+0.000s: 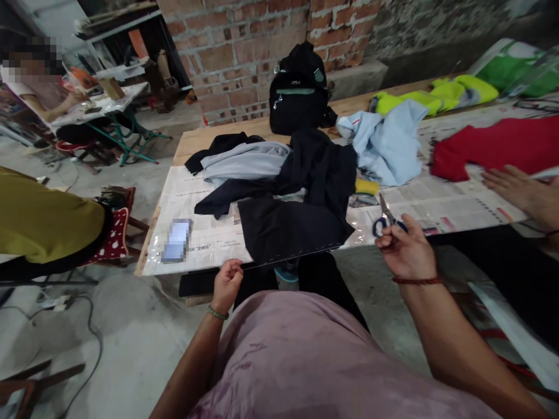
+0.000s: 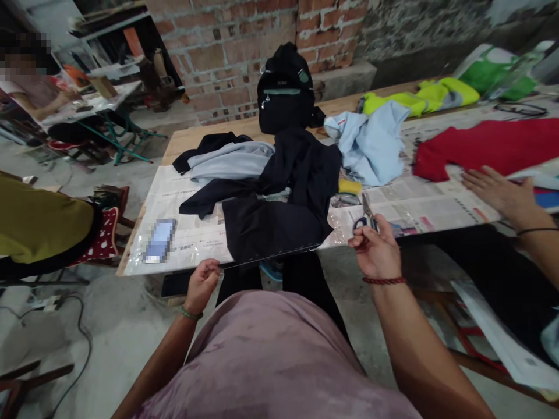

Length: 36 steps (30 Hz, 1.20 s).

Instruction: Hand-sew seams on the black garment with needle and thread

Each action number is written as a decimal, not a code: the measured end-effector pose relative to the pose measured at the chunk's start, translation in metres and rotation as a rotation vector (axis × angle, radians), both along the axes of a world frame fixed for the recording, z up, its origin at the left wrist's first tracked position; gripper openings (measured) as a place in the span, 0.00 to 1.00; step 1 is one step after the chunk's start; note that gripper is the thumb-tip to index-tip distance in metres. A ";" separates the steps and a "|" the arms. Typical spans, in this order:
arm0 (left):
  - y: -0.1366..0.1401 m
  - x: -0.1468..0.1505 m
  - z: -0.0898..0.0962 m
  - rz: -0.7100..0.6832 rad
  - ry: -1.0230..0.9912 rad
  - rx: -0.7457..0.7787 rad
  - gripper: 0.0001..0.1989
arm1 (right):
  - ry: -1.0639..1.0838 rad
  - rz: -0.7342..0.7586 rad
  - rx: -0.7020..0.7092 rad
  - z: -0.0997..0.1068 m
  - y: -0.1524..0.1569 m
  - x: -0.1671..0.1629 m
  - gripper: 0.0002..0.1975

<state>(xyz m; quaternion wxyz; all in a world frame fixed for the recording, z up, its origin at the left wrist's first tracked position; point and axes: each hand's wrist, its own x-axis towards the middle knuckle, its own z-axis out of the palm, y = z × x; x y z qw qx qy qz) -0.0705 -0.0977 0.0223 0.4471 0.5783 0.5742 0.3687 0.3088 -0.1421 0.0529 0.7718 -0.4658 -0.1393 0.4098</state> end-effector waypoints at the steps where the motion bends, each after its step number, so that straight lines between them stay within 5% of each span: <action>1: 0.001 -0.001 -0.001 -0.008 0.085 0.054 0.09 | 0.008 0.014 -0.010 -0.001 0.000 0.001 0.14; 8: -0.001 -0.002 -0.010 -0.140 0.622 0.527 0.12 | 0.013 0.058 -0.029 -0.007 -0.001 0.005 0.05; 14: -0.005 0.002 -0.017 -0.132 0.767 0.538 0.12 | 0.107 0.067 0.034 -0.013 0.004 0.008 0.06; 21: 0.007 -0.011 -0.012 -0.104 0.633 0.466 0.10 | 0.141 0.032 0.053 -0.018 0.009 0.001 0.07; 26: 0.042 -0.073 0.001 0.202 0.785 0.529 0.17 | 0.054 0.053 0.009 -0.025 0.004 -0.007 0.07; 28: 0.061 -0.102 0.004 0.327 0.937 0.476 0.23 | 0.047 0.055 -0.016 -0.028 0.003 -0.011 0.07; 31: 0.084 -0.135 0.006 0.473 1.119 0.191 0.37 | 0.053 0.036 -0.040 -0.031 0.002 -0.018 0.07; 36: 0.104 -0.149 0.012 0.436 1.159 -0.100 0.45 | 0.069 0.045 -0.058 -0.031 -0.002 -0.027 0.10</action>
